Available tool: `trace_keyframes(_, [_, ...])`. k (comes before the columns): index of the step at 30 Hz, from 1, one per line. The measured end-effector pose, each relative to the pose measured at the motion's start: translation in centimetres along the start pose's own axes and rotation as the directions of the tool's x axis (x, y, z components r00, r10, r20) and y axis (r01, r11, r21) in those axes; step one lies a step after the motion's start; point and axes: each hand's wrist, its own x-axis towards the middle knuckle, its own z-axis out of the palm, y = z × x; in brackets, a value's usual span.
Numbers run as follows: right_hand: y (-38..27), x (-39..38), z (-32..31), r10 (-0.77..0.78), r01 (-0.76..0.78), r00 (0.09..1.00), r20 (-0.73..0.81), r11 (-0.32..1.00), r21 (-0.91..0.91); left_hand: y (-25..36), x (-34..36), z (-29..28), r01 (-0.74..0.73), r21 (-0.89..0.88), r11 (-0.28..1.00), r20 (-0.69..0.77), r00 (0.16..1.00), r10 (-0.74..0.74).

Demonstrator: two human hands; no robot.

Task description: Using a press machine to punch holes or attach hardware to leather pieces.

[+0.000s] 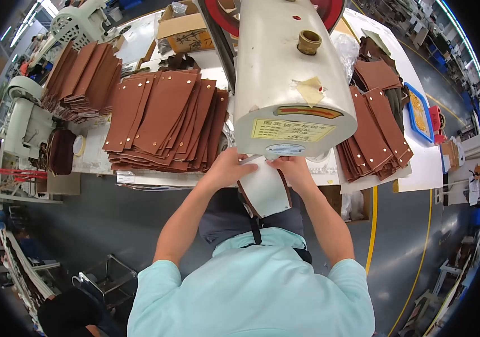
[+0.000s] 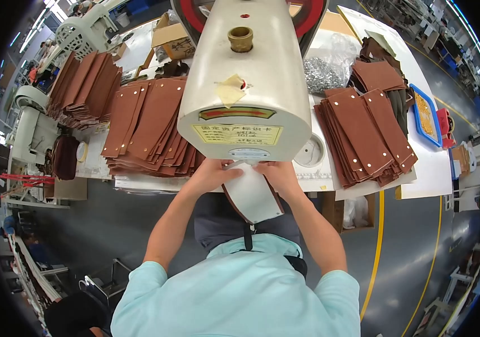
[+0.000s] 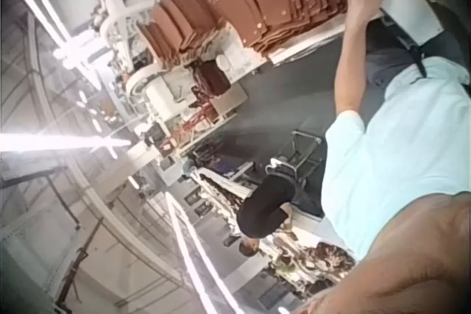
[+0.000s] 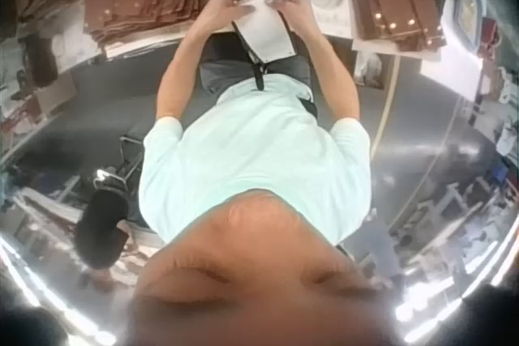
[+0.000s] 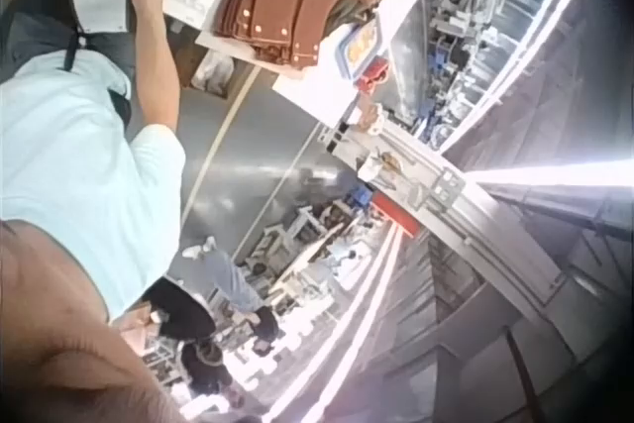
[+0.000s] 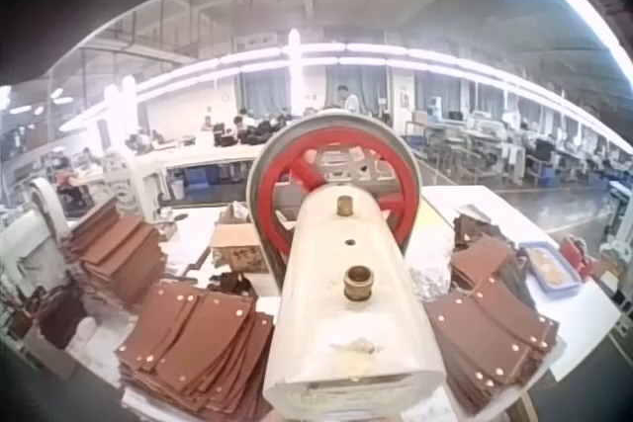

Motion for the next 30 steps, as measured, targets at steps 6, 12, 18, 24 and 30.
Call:
trace_keyframes(6, [-0.2, 0.5, 0.1, -0.041, 0.035, 0.999, -0.024, 0.972, -0.231, -0.6, 1.1, 0.3, -0.041, 0.135, 0.990, -0.031, 0.998, 0.046])
trace_keyframes(12, [-0.1, 1.4, -0.8, -0.030, 0.029, 1.000, 0.002, 0.945, -0.326, -0.6, 1.7, 1.1, -0.049, 0.175, 0.983, -0.108, 0.992, 0.068])
trace_keyframes(18, [-1.7, 0.3, -0.4, 0.163, -0.175, 0.984, -0.076, 0.967, -0.183, -0.5, 1.8, 1.2, 0.028, 0.162, 0.986, -0.108, 0.994, -0.010])
trace_keyframes(24, [-1.7, -1.5, -1.8, 0.237, -0.226, 0.971, 0.031, 0.953, -0.203, -0.3, 1.2, 1.5, 0.133, -0.114, 0.985, -0.077, 0.987, -0.142])
trace_keyframes(30, [-1.5, -5.1, -7.5, 0.283, 0.092, 0.890, 0.358, 0.657, -0.749, -2.1, -4.9, -0.8, -0.033, -0.412, 0.911, -0.257, 0.963, -0.081])
